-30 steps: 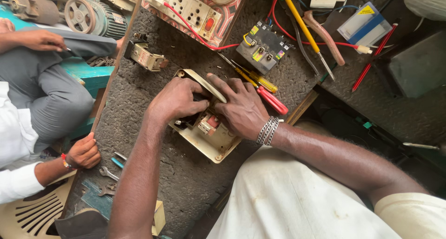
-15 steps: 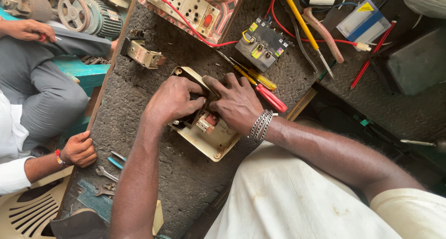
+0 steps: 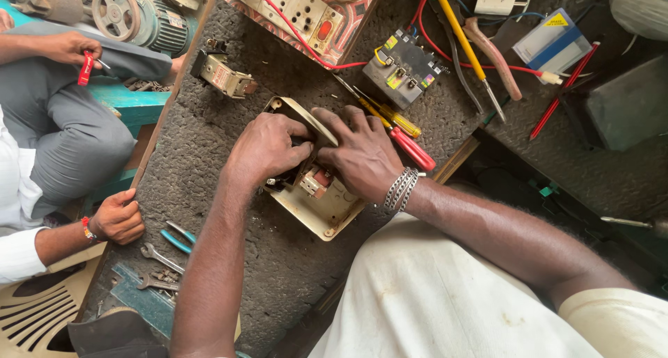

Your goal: The person uses a screwdriver to tighten screws on an electrical component inside a plastic enclosure. They adjust the component's position and continue tightening multiple screws while another person sits nearby.

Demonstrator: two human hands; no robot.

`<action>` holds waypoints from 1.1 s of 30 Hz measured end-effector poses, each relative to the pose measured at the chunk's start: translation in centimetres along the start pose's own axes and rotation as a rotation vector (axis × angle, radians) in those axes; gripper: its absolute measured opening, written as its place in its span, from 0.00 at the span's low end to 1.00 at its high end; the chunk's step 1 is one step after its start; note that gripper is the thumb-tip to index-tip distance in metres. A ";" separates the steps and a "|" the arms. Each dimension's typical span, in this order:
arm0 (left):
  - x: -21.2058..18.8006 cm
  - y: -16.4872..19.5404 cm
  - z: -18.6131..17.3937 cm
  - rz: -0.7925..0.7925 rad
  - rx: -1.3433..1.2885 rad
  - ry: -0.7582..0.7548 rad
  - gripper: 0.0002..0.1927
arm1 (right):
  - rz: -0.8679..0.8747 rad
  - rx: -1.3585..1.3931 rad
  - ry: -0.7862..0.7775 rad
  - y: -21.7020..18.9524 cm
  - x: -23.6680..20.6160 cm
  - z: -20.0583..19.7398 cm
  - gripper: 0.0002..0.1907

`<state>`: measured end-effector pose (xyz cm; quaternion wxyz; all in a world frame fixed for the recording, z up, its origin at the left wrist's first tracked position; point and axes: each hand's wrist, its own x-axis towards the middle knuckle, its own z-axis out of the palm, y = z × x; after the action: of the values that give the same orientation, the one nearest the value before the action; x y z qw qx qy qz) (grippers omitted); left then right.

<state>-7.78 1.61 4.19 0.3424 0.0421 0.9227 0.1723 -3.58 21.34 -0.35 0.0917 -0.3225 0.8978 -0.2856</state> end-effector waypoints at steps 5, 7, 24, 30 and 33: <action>0.1 -0.1 0.1 -0.016 -0.015 0.013 0.17 | -0.025 0.035 -0.072 0.0 1.1 0.2 0.15; 0.2 -0.2 0.2 -0.032 -0.015 0.008 0.17 | -0.048 0.000 -0.064 0.1 1.3 0.3 0.13; 0.2 -0.3 0.1 0.011 -0.017 0.020 0.17 | -0.032 -0.037 -0.067 0.2 1.0 0.5 0.12; -0.6 -0.2 0.2 0.018 -0.050 0.050 0.18 | 0.030 0.016 0.009 0.3 0.8 0.6 0.19; -0.8 -0.1 0.2 0.000 -0.052 0.047 0.17 | 0.045 0.087 -0.029 0.3 0.9 0.4 0.22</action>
<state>-7.04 1.37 4.55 0.3218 0.0294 0.9256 0.1973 -4.29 20.83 -0.84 0.1252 -0.3020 0.8900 -0.3177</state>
